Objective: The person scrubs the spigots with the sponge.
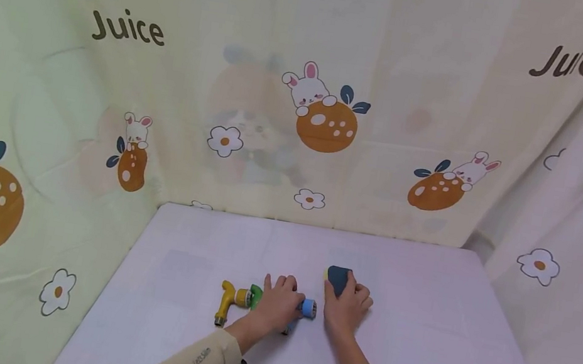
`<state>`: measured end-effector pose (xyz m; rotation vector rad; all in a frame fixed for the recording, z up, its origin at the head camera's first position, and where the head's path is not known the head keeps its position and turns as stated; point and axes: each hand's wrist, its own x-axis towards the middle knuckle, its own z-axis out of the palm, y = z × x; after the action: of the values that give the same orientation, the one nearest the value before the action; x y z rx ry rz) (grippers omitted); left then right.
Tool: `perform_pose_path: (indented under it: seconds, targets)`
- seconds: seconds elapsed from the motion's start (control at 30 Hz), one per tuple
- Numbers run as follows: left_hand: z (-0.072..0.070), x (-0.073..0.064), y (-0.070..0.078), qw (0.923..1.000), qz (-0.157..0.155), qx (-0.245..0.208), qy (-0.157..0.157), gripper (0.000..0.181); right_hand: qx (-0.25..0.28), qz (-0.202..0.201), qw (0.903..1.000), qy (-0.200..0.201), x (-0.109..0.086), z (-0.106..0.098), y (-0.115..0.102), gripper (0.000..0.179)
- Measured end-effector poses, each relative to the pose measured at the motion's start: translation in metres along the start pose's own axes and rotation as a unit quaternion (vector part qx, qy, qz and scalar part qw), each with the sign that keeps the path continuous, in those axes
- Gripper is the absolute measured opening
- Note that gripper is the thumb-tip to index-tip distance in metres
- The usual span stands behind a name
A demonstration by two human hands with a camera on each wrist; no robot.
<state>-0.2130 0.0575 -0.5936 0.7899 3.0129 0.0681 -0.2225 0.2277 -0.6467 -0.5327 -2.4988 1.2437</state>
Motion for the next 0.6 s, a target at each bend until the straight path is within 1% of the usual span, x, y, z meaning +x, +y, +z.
perform_pose_path:
  seconds: [0.07, 0.13, 0.23, 0.33, 0.47, 0.6]
  targets:
    - [0.0, -0.001, -0.002, 0.9999, 0.003, -0.015, -0.001, 0.034, -0.005, 0.0, 1.0, 0.002, 0.0, 0.002, 0.002, 0.074]
    - [0.001, -0.004, -0.006, 0.9992, 0.007, -0.039, 0.006, 0.042, -0.008, 0.001, 1.0, 0.004, 0.001, 0.003, 0.005, 0.074]
    - [0.003, -0.007, -0.017, 0.9965, 0.008, -0.082, 0.018, 0.059, -0.012, -0.001, 0.9999, 0.01, 0.001, 0.006, 0.009, 0.075]
    - [0.001, -0.011, -0.03, 0.9928, 0.006, -0.116, 0.03, 0.069, -0.021, -0.006, 0.9997, 0.015, 0.002, 0.007, 0.013, 0.075]
    - [-0.007, -0.015, -0.047, 0.9851, 0.003, -0.162, 0.056, 0.075, -0.033, -0.01, 0.9992, 0.021, 0.003, 0.006, 0.015, 0.076]
    - [-0.012, -0.02, -0.066, 0.9768, -0.007, -0.193, 0.092, 0.081, -0.042, -0.009, 0.9988, 0.025, 0.002, 0.004, 0.014, 0.076]
